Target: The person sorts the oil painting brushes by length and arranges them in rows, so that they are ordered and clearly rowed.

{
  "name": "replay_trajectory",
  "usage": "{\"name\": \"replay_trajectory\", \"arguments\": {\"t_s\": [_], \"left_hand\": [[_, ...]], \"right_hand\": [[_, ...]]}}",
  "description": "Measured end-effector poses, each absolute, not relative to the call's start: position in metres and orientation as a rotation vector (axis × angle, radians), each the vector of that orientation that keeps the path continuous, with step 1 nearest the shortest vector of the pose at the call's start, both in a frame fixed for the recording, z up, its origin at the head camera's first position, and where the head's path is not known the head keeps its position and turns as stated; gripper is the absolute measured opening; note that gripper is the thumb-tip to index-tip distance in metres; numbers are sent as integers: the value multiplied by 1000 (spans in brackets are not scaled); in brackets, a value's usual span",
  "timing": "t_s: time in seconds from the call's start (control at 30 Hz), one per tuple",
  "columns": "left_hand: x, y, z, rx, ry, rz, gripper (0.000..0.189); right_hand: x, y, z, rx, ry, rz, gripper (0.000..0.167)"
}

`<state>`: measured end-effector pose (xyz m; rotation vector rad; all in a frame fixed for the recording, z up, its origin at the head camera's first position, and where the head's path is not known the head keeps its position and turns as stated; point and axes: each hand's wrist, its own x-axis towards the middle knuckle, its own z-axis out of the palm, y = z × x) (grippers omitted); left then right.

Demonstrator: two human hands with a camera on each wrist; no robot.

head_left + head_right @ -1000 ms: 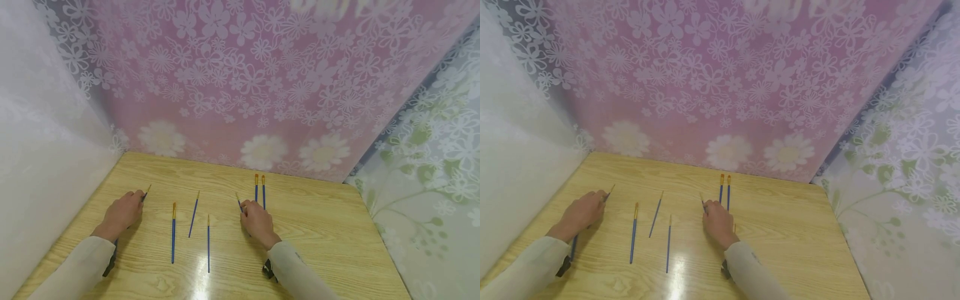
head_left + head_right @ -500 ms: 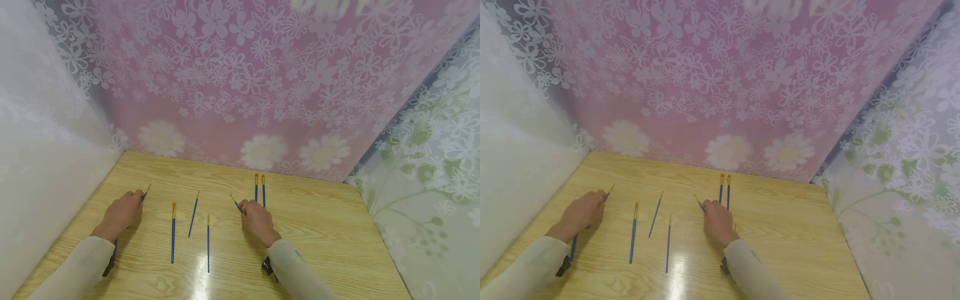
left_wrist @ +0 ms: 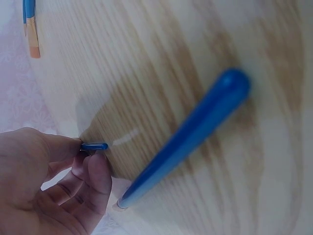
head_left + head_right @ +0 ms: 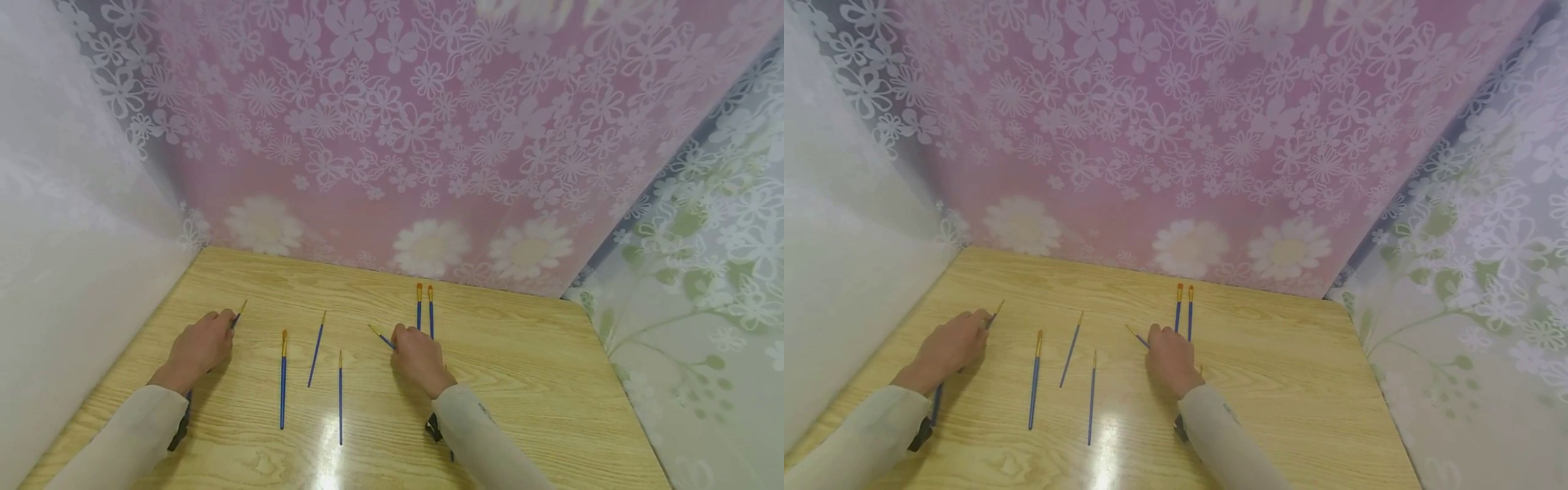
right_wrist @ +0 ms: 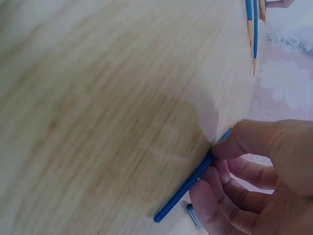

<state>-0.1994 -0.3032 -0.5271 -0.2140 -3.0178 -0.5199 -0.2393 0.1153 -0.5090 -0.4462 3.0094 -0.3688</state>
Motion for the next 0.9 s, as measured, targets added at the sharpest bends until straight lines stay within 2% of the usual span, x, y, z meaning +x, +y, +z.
{"name": "replay_trajectory", "arguments": {"t_s": [0.6, 0.9], "left_hand": [[-198, -304, -528, -204, -3042, -521, 33], [-200, -305, -527, -217, -3031, -547, 32]], "right_hand": [[-236, 124, -494, -444, 2890, -688, 9], [-226, 138, -493, -379, 2861, -905, 16]]}}
